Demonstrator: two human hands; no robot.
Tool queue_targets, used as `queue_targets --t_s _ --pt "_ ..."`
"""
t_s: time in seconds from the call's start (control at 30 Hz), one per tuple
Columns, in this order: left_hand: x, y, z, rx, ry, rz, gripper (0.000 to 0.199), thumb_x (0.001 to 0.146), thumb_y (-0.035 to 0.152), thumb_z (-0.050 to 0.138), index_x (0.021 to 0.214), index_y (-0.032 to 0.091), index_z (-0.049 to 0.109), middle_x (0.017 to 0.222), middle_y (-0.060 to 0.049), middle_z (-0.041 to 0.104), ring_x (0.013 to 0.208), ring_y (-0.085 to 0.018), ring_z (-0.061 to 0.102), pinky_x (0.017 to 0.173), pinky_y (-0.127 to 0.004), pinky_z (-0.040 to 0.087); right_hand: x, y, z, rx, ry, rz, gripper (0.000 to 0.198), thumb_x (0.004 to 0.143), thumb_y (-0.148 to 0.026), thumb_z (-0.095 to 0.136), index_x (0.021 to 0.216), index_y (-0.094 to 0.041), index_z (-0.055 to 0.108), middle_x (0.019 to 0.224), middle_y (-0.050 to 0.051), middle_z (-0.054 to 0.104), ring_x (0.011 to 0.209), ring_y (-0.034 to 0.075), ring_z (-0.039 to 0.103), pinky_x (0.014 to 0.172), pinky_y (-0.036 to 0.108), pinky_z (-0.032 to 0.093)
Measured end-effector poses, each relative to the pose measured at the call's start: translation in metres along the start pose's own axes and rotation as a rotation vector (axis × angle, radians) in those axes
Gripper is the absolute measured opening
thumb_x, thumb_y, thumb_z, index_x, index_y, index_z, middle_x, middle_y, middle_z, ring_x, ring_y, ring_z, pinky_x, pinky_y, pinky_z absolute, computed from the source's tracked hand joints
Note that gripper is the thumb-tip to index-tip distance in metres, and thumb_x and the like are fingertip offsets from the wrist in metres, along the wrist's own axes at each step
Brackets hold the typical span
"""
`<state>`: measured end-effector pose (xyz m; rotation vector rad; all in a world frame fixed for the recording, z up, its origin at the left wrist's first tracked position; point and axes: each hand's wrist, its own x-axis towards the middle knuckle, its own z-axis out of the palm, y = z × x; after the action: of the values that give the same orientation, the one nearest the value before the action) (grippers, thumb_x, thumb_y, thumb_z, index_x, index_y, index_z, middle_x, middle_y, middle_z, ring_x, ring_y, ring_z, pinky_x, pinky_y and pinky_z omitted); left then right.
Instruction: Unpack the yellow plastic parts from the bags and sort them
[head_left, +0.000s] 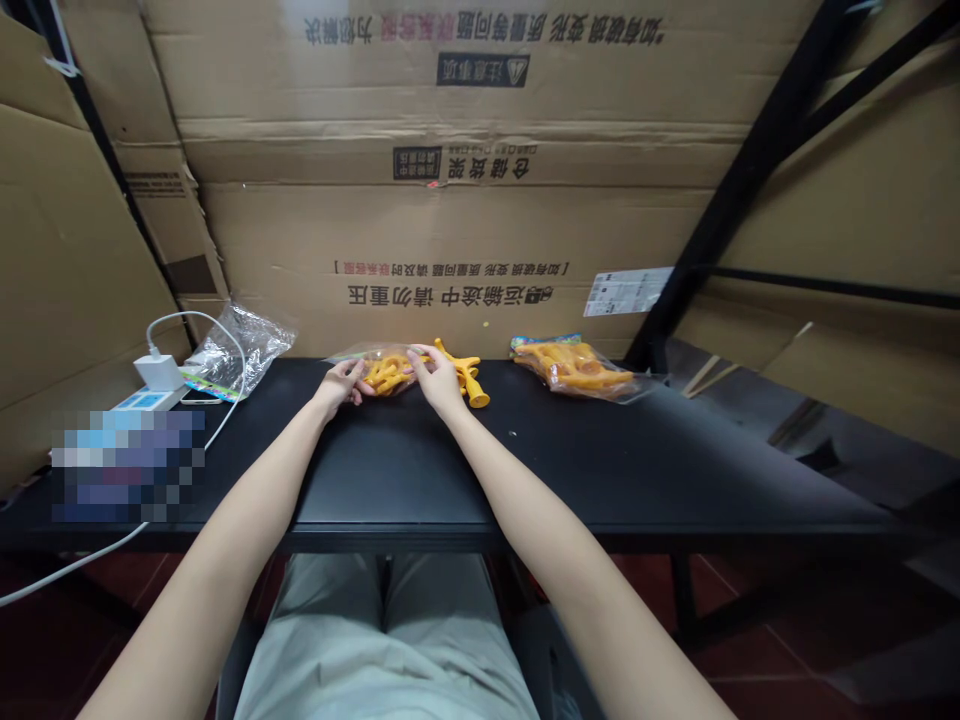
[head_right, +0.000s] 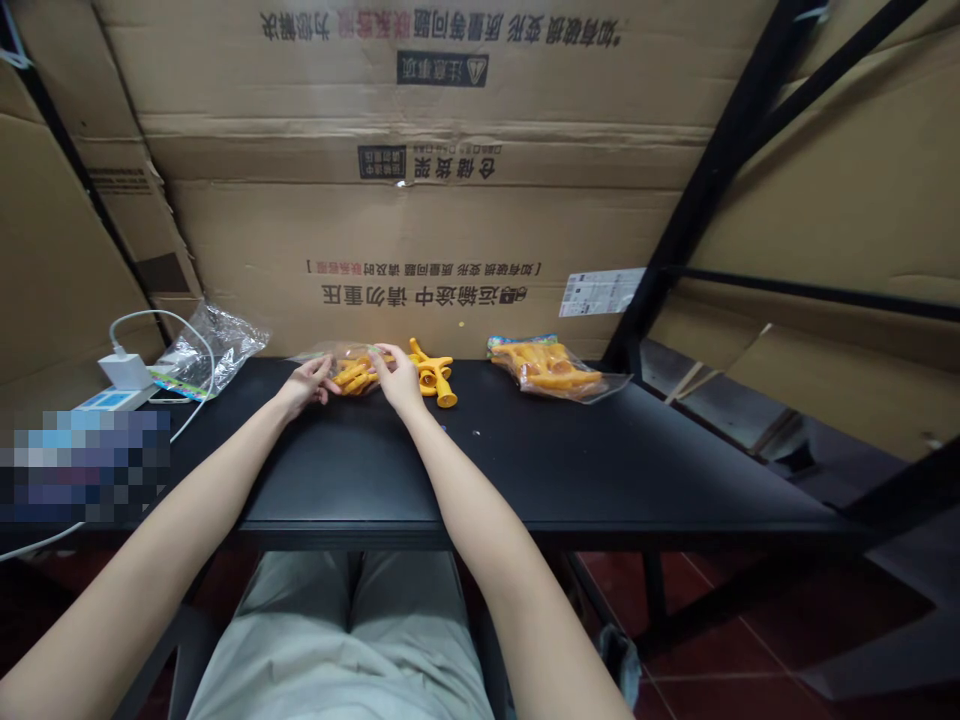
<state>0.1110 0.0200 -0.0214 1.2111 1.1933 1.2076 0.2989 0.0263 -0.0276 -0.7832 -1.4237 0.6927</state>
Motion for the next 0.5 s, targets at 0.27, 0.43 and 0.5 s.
queue_targets --t_s 0.27,0.43,0.5 --pt "0.01 -0.004 -0.006 -0.07 0.149 0.14 0.024 0.084 0.036 0.063 0.087 0.012 0.066 0.067 -0.006 0.071 0.056 -0.01 0.065 0.049 -0.016 0.046 0.0 0.009 0.0 -0.038 -0.018 -0.044 0.033 0.077 -0.054 0.061 0.079 -0.021 0.061 0.084 0.006 0.071 0.086 0.022 0.069 0.083 0.037 0.054" --pt "0.009 0.005 0.001 -0.132 0.229 0.286 0.01 0.08 0.023 0.064 0.086 0.015 0.064 0.095 -0.008 0.073 0.096 -0.018 0.068 0.065 -0.02 0.053 0.002 0.0 -0.002 -0.044 0.078 -0.124 0.028 0.082 -0.045 0.055 0.093 -0.02 0.064 0.105 0.009 0.069 0.102 0.022 0.063 0.095 0.038 0.049" --pt "0.006 0.009 0.003 -0.15 0.199 0.347 0.014 0.077 0.022 0.067 0.089 0.016 0.063 0.103 -0.009 0.071 0.105 -0.02 0.065 0.072 -0.024 0.055 0.003 -0.005 -0.003 -0.022 0.078 -0.133 0.03 0.084 -0.045 0.053 0.098 -0.02 0.064 0.108 0.009 0.068 0.106 0.022 0.062 0.097 0.038 0.048"
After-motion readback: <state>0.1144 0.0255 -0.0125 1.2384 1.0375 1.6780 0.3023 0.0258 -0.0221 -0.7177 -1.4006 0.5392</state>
